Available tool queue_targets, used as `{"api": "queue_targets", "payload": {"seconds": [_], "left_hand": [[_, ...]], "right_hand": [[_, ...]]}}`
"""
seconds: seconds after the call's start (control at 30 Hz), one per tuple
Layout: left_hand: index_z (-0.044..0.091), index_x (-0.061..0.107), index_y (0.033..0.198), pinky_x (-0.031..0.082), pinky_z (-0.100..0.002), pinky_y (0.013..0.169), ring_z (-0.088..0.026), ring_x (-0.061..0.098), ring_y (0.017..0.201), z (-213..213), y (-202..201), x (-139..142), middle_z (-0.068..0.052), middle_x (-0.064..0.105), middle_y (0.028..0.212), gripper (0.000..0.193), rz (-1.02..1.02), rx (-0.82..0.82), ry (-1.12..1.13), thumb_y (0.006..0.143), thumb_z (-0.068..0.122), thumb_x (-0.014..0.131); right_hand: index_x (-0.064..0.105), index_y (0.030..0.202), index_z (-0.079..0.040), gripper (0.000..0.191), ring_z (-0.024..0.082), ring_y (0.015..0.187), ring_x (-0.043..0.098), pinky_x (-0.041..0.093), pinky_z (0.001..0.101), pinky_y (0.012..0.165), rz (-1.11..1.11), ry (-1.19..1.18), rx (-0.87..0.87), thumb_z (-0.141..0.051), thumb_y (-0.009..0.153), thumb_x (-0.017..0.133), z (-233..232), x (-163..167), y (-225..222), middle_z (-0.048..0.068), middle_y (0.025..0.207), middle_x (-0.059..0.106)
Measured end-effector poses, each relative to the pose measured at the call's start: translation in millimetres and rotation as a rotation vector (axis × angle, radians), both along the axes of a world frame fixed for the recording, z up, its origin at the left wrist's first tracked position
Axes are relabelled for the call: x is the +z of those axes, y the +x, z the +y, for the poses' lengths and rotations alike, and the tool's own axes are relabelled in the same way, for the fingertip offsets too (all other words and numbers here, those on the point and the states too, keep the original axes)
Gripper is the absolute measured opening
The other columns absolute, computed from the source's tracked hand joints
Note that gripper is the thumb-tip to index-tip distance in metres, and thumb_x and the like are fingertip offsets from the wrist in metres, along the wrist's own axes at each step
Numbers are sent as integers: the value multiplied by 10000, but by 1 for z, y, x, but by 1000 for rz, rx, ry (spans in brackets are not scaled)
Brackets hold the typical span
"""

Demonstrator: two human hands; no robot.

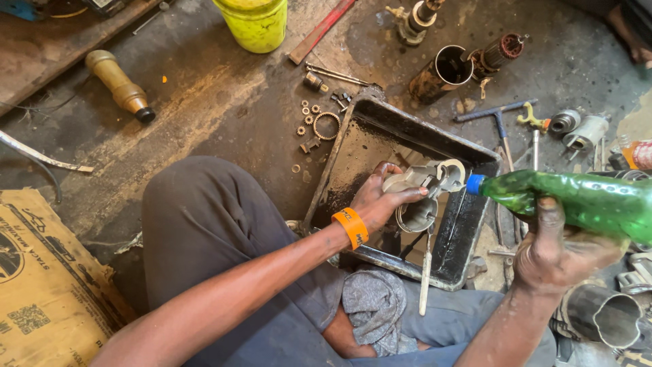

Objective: The person sits on the workshop floor and scrubs greasy metal components, including a brake drum and a cylindrical part, with a brush in a black tray. They pour liquid from a green plastic bottle over the parts to rinse them, rotating each part to clean different sides, and set cleaned parts aside.

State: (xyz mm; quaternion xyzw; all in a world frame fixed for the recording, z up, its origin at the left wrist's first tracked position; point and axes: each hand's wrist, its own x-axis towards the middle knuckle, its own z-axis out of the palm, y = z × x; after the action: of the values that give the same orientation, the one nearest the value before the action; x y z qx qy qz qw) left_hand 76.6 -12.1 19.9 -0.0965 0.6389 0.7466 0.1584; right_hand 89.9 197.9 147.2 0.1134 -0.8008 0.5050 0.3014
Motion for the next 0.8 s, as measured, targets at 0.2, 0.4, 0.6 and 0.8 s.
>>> {"api": "queue_targets", "payload": {"seconds": [0.2, 0.4, 0.6, 0.8], "left_hand": [[50, 547, 1200, 531, -338, 896, -218, 687, 993, -1, 1, -2, -140, 728, 1069, 786, -1, 1, -13, 673, 565, 821], [50, 569, 1174, 518, -335, 877, -206, 688, 948, 2, -1, -17, -126, 744, 998, 720, 9, -37, -29, 716, 559, 790], [84, 658, 1069, 508, -332, 874, -178, 663, 950, 3, -2, -21, -87, 693, 1024, 539, 160, -2, -89, 802, 533, 787], [88, 615, 1042, 512, -326, 794, -175, 644, 867, 0, -1, -4, -94, 719, 934, 567, -1, 34, 28, 717, 510, 808]], "right_hand": [[560, 1270, 64, 526, 205, 976, 665, 578, 308, 882, -20, -73, 6, -317, 1026, 828, -4, -9, -1, 132, 1142, 664], [608, 1306, 71, 470, 199, 966, 693, 572, 301, 910, -64, -78, 73, -263, 1042, 809, -7, -12, -1, 126, 1114, 697], [594, 1250, 71, 454, 196, 863, 683, 590, 312, 811, -90, -180, 96, -215, 980, 820, -3, -2, 6, 116, 1051, 680], [597, 1244, 74, 453, 193, 910, 705, 603, 305, 896, -116, -122, 145, -238, 1004, 821, -4, -4, 3, 128, 1104, 699]]}}
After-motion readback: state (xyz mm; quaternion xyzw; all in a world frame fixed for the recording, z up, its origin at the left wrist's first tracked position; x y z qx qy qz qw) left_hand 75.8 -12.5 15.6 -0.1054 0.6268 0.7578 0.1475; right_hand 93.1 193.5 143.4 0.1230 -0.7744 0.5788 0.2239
